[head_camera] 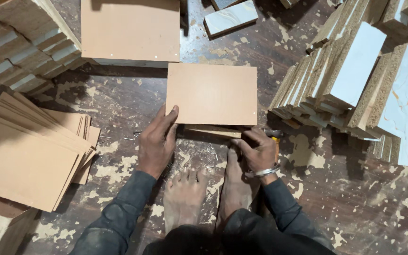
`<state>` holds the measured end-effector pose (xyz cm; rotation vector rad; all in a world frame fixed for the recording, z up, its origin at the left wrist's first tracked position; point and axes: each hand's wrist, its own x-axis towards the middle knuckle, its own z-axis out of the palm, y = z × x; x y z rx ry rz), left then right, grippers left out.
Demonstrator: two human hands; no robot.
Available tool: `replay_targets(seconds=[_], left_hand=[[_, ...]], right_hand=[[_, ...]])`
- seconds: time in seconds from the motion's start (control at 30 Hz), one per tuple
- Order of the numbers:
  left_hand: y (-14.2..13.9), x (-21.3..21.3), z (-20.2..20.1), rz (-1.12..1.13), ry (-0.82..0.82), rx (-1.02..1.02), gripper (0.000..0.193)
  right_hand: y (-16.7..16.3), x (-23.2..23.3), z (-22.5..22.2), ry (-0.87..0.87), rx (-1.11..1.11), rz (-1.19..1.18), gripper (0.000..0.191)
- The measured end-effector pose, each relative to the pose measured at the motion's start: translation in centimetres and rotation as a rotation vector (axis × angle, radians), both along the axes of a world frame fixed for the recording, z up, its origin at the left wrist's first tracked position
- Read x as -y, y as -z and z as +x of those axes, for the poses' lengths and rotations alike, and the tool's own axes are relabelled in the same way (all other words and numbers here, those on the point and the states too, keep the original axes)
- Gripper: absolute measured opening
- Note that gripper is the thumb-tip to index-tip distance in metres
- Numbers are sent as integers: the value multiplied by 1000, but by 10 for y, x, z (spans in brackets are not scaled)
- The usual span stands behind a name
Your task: The person hammers nails into small wooden panels on a workbench to assemble small boxes, picking nails from a container, positioning a panel against a box side, and driving nails in with a hammer. They set finished boxes aside and stack completed pieces with other finished panels.
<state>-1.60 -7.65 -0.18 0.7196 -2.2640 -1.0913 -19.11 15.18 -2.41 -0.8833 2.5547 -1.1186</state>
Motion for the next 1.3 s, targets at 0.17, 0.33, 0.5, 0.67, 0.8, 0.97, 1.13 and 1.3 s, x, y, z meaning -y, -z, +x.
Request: replay_targets(seconds=[0.17, 0.33, 0.5, 0.67, 0.8, 0.97, 1.13, 1.3], left_hand=[[9, 8, 7, 17, 38, 22, 45], [15, 6, 8, -52, 78, 57, 41], [17, 9, 8, -94, 96, 67, 47], [11, -4, 15, 196, -7, 11, 55], [9, -22, 16, 824, -205, 118, 46], [10, -24, 14, 1126, -180, 23, 57], [7, -31, 18, 1037, -78, 116, 50], [10, -40, 11, 938, -109, -19, 41]], right_hand=[[-4, 7, 6, -87, -92, -68, 29], [-9, 15, 9, -116, -189, -101, 30], [-7, 17, 8, -120, -136, -40, 38], [-13, 11, 9, -172, -177, -23, 32], [-33, -3, 22, -154, -326, -133, 32], [-58, -15, 36, -224, -309, -173, 32], [-54, -14, 30, -159, -128, -133, 33], [-39, -9, 20, -121, 133, -299, 43]])
